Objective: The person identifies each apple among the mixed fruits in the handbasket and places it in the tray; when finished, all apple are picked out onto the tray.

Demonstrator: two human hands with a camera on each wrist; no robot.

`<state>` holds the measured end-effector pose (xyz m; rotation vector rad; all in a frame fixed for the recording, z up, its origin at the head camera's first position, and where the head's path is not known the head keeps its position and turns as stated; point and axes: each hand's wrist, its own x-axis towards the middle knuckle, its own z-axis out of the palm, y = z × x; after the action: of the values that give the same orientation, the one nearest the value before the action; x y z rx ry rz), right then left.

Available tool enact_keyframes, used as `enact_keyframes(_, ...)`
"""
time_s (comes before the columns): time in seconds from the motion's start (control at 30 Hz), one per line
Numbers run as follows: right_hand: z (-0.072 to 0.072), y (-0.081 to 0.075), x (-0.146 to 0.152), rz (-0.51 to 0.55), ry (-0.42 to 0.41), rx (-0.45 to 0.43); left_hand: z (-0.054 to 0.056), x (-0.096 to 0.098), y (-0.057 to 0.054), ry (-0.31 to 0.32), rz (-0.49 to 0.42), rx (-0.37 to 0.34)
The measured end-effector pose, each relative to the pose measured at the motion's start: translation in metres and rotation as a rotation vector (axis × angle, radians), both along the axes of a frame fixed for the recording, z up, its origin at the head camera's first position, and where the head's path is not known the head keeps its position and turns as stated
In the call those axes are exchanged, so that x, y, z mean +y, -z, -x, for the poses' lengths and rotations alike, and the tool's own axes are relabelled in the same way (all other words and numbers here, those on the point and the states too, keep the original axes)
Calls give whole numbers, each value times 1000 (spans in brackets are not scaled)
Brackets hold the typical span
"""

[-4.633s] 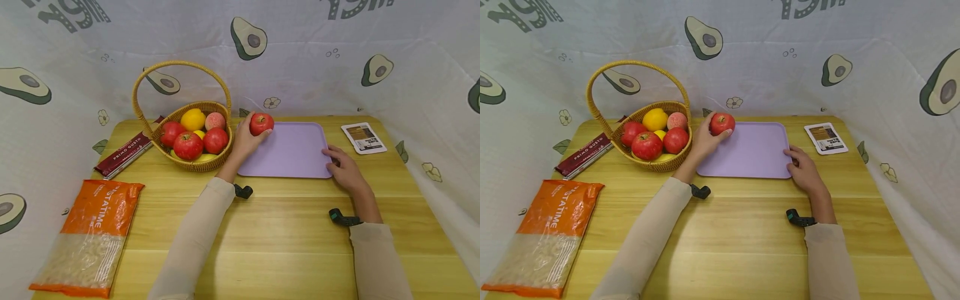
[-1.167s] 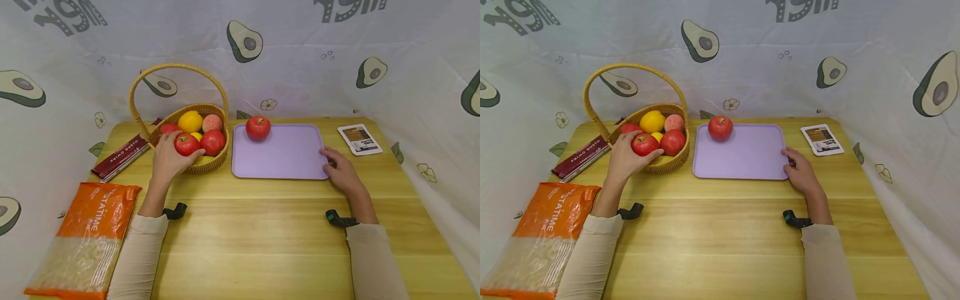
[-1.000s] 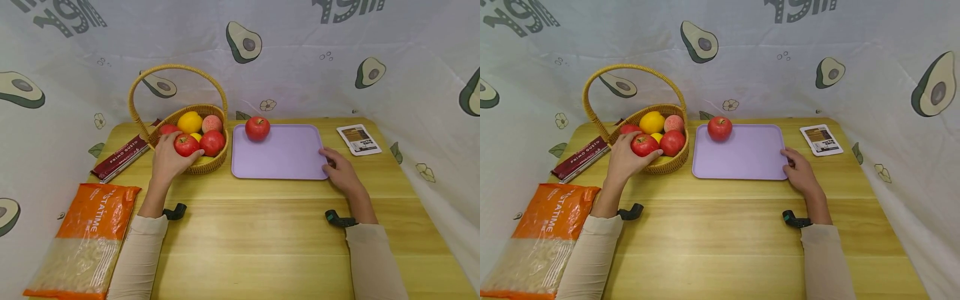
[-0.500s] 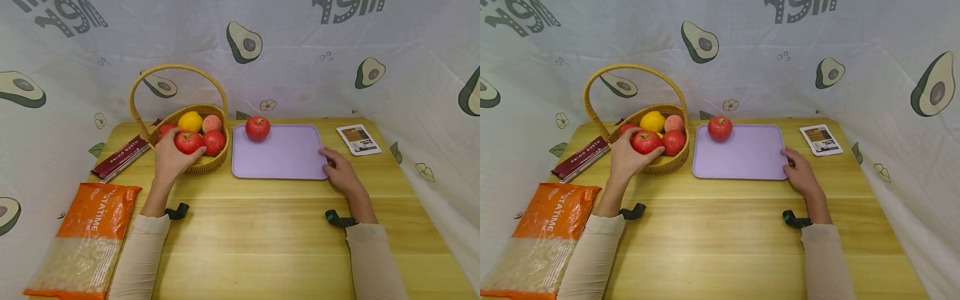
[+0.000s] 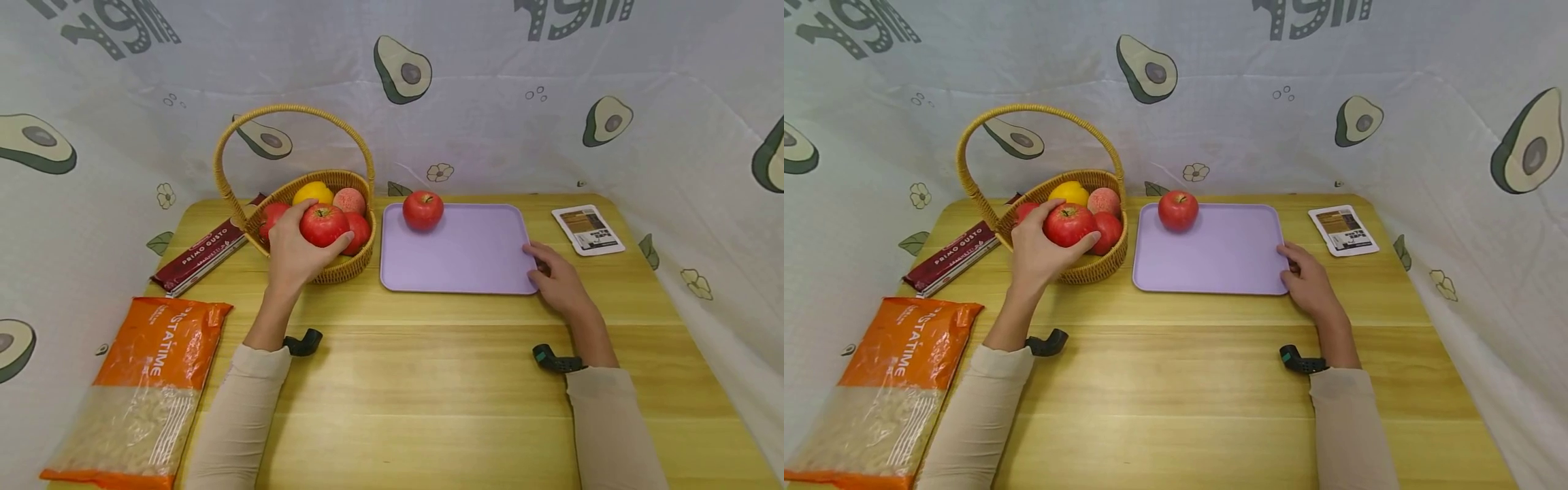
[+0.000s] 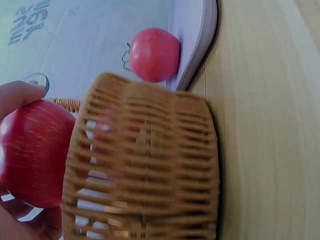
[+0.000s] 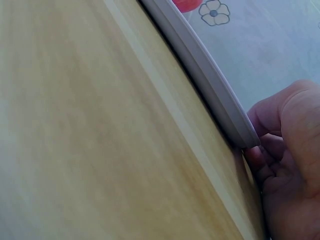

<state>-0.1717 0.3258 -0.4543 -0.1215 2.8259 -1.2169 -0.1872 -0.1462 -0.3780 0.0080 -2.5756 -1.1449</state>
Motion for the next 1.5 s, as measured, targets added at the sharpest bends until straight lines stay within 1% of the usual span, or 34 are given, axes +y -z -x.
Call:
enact_keyframes(0.13,0,1,1,15,-6,6,0,11,1,42,-56,45)
enact_keyframes(0.3,0,2,0,19,-12,18,4,28,1,105,-112,136)
enact_keyframes(0.37,0,2,0,18,-12,20,5,36,1,120,-130,146)
enact_keyframes(0.47,0,1,0,20,-14,19,7,48,-1,152,-175,132)
enact_keyframes(0.63,1,0,0,22,-18,16,9,70,-5,210,-249,87)
enact_keyframes(0.87,0,1,1,18,-17,5,15,104,-9,296,-304,67)
enact_keyframes(1.0,0,1,1,23,-16,0,19,124,-10,330,-304,45)
enact_keyframes(1.17,0,1,1,19,-17,4,22,148,-11,339,-260,21)
enact_keyframes(1.3,0,0,1,17,-17,2,25,164,-10,372,-265,3)
enact_keyframes(1.4,0,0,0,22,-15,2,28,176,-7,386,-267,-39)
enact_keyframes(1.5,0,0,-1,24,-14,1,31,188,-4,376,-222,-80)
